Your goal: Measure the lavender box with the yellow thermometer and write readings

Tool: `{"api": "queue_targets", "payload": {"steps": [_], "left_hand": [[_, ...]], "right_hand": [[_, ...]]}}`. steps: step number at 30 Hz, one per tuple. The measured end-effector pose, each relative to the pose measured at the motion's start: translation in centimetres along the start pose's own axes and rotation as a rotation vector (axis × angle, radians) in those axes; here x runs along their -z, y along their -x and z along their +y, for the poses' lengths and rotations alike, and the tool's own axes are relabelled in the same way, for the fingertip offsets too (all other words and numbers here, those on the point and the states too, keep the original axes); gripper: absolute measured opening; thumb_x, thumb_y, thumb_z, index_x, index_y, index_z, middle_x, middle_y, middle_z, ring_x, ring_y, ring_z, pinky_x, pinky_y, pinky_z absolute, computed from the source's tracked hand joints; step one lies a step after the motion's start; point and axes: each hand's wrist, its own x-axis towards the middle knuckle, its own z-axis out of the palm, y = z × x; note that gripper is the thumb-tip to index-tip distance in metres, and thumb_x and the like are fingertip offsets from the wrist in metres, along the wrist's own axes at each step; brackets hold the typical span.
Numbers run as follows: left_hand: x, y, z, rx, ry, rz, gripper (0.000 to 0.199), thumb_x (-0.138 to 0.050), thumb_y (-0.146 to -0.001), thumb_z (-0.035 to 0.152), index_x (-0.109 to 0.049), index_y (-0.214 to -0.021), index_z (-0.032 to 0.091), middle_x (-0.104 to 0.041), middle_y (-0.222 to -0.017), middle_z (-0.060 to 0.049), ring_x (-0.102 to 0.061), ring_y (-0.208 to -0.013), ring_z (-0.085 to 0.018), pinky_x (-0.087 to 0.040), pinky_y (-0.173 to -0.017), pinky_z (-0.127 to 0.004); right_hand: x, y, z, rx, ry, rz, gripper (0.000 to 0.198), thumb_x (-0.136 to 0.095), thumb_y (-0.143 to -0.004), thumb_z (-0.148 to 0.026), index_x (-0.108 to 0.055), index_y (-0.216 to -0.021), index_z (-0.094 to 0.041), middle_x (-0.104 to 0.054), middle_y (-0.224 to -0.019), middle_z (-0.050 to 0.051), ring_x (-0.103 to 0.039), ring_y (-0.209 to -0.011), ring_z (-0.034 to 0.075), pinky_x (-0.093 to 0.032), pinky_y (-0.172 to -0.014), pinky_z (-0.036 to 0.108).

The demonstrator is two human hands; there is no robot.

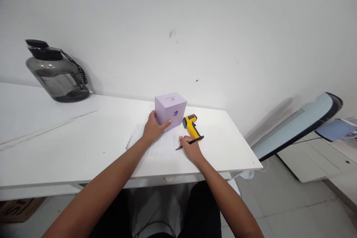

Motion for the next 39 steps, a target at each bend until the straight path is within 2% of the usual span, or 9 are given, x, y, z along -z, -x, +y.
{"api": "queue_targets", "payload": {"steps": [12, 17, 23, 26, 28, 30, 33, 37, 39], "left_hand": [[-0.4, -0.5, -0.7, -0.083, 0.075, 0.092, 0.088, -0.073, -0.071, 0.053, -0.029, -0.14, 0.02, -0.044, -0.138, -0.016, -0.044, -0.131, -0.031, -0.041, -0.105, -0.045], [-0.5, -0.9, -1.4, -0.088, 0.106, 0.112, 0.086, -0.071, -0.072, 0.053, -0.029, -0.138, 0.017, -0.042, -0.136, -0.017, -0.042, -0.13, -0.032, -0.04, -0.106, -0.047], [-0.3, -0.8, -1.6, -0.099, 0.113, 0.136, 0.084, -0.068, -0.075, 0.054, -0.028, -0.137, 0.015, -0.041, -0.134, -0.018, -0.04, -0.132, -0.032, -0.036, -0.112, -0.049], [-0.4, -0.9, -1.9, -0.069, 0.133, 0.151, 0.082, -0.067, -0.076, 0.056, -0.027, -0.138, 0.019, -0.041, -0.134, -0.016, -0.04, -0.134, -0.032, -0.037, -0.112, -0.05], [-0.4, -1.0, -2.1, -0.06, 0.148, 0.154, 0.082, -0.067, -0.076, 0.056, -0.026, -0.138, 0.02, -0.04, -0.136, -0.017, -0.041, -0.134, -0.032, -0.04, -0.11, -0.049], [-0.4, -1.1, -2.3, -0.068, 0.153, 0.141, 0.082, -0.067, -0.077, 0.057, -0.025, -0.138, 0.021, -0.039, -0.138, -0.018, -0.042, -0.134, -0.031, -0.042, -0.109, -0.048], [-0.5, -1.1, -2.2, -0.066, 0.157, 0.127, 0.08, -0.063, -0.081, 0.057, -0.023, -0.14, 0.021, -0.039, -0.141, -0.019, -0.044, -0.134, -0.03, -0.043, -0.109, -0.045], [-0.4, -1.2, -1.8, -0.042, 0.196, 0.143, 0.069, -0.055, -0.086, 0.057, -0.027, -0.137, 0.02, -0.042, -0.141, -0.018, -0.048, -0.131, -0.027, -0.041, -0.111, -0.043], [-0.2, -1.2, -1.5, -0.028, 0.2, 0.145, 0.066, -0.054, -0.087, 0.058, -0.029, -0.135, 0.021, -0.045, -0.139, -0.017, -0.049, -0.129, -0.026, -0.042, -0.11, -0.042]], "right_hand": [[-0.1, -0.1, 0.4, -0.002, -0.025, 0.009, 0.051, -0.051, -0.085, -0.058, -0.055, -0.05, -0.021, -0.053, -0.054, 0.001, -0.051, -0.061, 0.016, -0.043, -0.066, 0.03], [-0.3, -0.8, 0.7, 0.024, 0.023, 0.078, 0.05, -0.042, -0.091, -0.062, -0.065, -0.073, -0.022, -0.05, -0.049, -0.002, -0.05, -0.052, 0.016, -0.042, -0.059, 0.03], [-0.9, -4.6, -0.6, 0.492, 0.657, -0.177, 0.029, -0.045, -0.098, -0.036, -0.068, -0.09, -0.02, -0.069, -0.09, 0.007, -0.064, -0.081, 0.019, -0.045, -0.075, 0.029], [-1.8, -6.1, -1.1, 0.54, 0.939, -0.316, 0.023, -0.048, -0.091, -0.013, -0.067, -0.103, -0.02, -0.067, -0.096, 0.008, -0.063, -0.078, 0.018, -0.042, -0.067, 0.028], [-2.5, -6.6, -1.3, 0.535, 0.999, -0.329, 0.04, -0.049, -0.082, -0.001, -0.063, -0.114, -0.021, -0.066, -0.102, 0.008, -0.063, -0.08, 0.017, -0.04, -0.064, 0.027], [-2.9, -6.7, -1.3, 0.516, 1.003, -0.291, 0.05, -0.047, -0.078, 0.002, -0.06, -0.121, -0.02, -0.065, -0.106, 0.009, -0.063, -0.082, 0.018, -0.039, -0.064, 0.028], [-2.7, -6.4, -1.4, 0.466, 0.955, -0.189, 0.044, -0.044, -0.084, -0.001, -0.061, -0.12, -0.017, -0.066, -0.104, 0.011, -0.062, -0.084, 0.02, -0.039, -0.068, 0.03], [-0.8, -6.2, -1.9, 0.399, 0.886, 0.049, 0.031, -0.037, -0.098, -0.017, -0.065, -0.112, -0.017, -0.065, -0.101, 0.013, -0.059, -0.096, 0.024, -0.037, -0.08, 0.035], [0.3, -6.4, -2.0, 0.271, 0.869, 0.178, 0.03, -0.041, -0.098, -0.025, -0.063, -0.117, -0.018, -0.064, -0.107, 0.014, -0.057, -0.102, 0.026, -0.036, -0.083, 0.038]]}}
